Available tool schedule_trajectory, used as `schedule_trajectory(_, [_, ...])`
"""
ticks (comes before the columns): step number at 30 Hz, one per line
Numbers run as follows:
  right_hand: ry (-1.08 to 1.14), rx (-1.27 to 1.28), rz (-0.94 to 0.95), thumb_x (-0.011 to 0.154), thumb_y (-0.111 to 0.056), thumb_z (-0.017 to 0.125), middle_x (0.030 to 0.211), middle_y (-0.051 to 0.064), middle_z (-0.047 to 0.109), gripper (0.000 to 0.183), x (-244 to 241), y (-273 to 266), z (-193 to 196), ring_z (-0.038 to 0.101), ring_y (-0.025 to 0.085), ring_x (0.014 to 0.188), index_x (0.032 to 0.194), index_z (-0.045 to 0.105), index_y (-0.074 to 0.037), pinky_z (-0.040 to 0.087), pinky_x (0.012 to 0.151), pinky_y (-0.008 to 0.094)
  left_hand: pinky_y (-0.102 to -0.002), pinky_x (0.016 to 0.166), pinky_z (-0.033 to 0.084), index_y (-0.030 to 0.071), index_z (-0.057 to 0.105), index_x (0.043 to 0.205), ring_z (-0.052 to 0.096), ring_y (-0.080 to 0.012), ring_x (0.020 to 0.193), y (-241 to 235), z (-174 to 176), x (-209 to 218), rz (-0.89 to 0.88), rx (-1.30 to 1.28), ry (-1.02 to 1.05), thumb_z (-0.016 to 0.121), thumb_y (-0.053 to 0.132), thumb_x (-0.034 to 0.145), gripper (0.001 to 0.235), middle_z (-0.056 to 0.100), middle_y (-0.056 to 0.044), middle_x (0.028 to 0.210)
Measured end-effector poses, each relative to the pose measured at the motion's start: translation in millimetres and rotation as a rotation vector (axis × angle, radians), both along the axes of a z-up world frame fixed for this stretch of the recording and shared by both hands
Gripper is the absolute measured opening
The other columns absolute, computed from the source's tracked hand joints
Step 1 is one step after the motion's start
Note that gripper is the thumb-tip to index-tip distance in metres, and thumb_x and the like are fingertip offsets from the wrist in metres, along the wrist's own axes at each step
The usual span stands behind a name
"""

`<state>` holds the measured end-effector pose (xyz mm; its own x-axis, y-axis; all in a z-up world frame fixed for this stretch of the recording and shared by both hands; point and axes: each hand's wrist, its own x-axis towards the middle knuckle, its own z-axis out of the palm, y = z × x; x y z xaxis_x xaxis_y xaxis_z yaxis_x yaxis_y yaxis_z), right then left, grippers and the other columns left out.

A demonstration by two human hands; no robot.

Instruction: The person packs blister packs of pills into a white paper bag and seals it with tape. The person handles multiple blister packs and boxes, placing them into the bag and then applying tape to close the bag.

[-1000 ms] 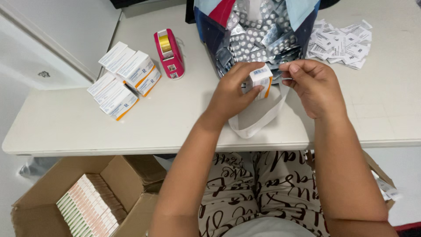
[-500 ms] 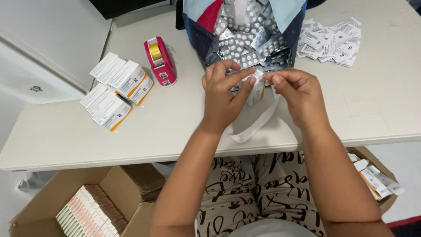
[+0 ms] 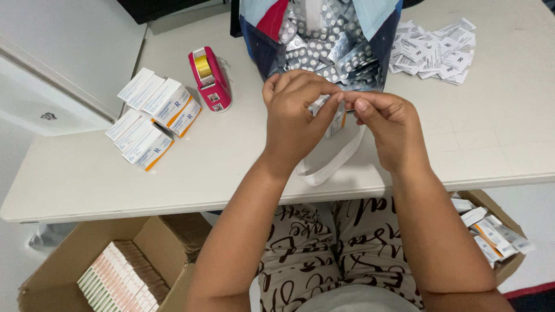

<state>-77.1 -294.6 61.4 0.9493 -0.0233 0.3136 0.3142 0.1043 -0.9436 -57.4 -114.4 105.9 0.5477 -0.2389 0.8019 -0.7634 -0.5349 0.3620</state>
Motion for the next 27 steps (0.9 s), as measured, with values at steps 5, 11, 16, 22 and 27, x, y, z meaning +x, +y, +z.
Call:
schedule_trajectory(5, [0.148, 0.234, 0.126, 0.105, -0.008, 0.054, 0.111, 0.002, 0.070, 0.031, -10, 1, -1, 0.056, 0.010, 0.091, 0.131, 0.069, 0.000, 0.048, 0.084, 0.025, -0.058, 0.112, 0.031, 0.012, 0.070, 0.095, 0.061, -0.0241, 0.115, -3, 9, -4, 0.081, 0.143, -0.105, 0.073, 0.015, 0.094, 0.005, 0.069, 0.000, 0.103])
schedule_trajectory(11, [0.201, 0.571, 0.287, 0.101, -0.002, 0.053, 0.110, 0.000, 0.060, 0.048, -27, 3, -8, 0.056, 0.012, 0.091, 0.149, 0.055, 0.003, 0.048, 0.082, 0.029, -0.050, 0.109, 0.038, 0.009, 0.061, 0.103, 0.061, -0.0267, 0.110, -9, 9, -10, -0.002, 0.134, 0.049, 0.064, 0.011, 0.100, 0.005, 0.064, -0.004, 0.105])
schedule_trajectory(16, [0.115, 0.474, -0.001, 0.095, 0.004, 0.056, 0.101, 0.000, 0.060, 0.058, -27, -5, -18, 0.057, 0.010, 0.084, 0.152, 0.049, -0.005, 0.050, 0.076, 0.027, -0.048, 0.104, 0.038, 0.008, 0.065, 0.099, 0.061, -0.0304, 0.107, -1, 19, -2, -0.031, 0.130, 0.187, 0.062, 0.013, 0.098, 0.006, 0.065, -0.009, 0.104])
schedule_trajectory(22, [-0.111, 0.093, -0.198, 0.101, 0.005, 0.066, 0.100, 0.000, 0.063, 0.029, -16, -13, -28, 0.056, 0.006, 0.086, 0.130, 0.069, 0.002, 0.050, 0.080, 0.022, -0.043, 0.091, 0.049, 0.008, 0.071, 0.088, 0.064, -0.0318, 0.097, -3, 29, 15, -0.006, 0.225, 0.471, 0.062, 0.019, 0.088, 0.015, 0.066, -0.011, 0.099])
schedule_trajectory(27, [-0.142, 0.065, -0.229, 0.103, -0.001, 0.065, 0.104, -0.001, 0.068, 0.018, 5, -9, -25, 0.062, 0.005, 0.092, 0.121, 0.068, 0.000, 0.056, 0.084, 0.020, -0.044, 0.085, 0.053, 0.003, 0.071, 0.076, 0.065, -0.0333, 0.093, -11, 30, 28, -0.004, 0.267, 0.510, 0.066, 0.023, 0.079, 0.020, 0.065, -0.017, 0.097])
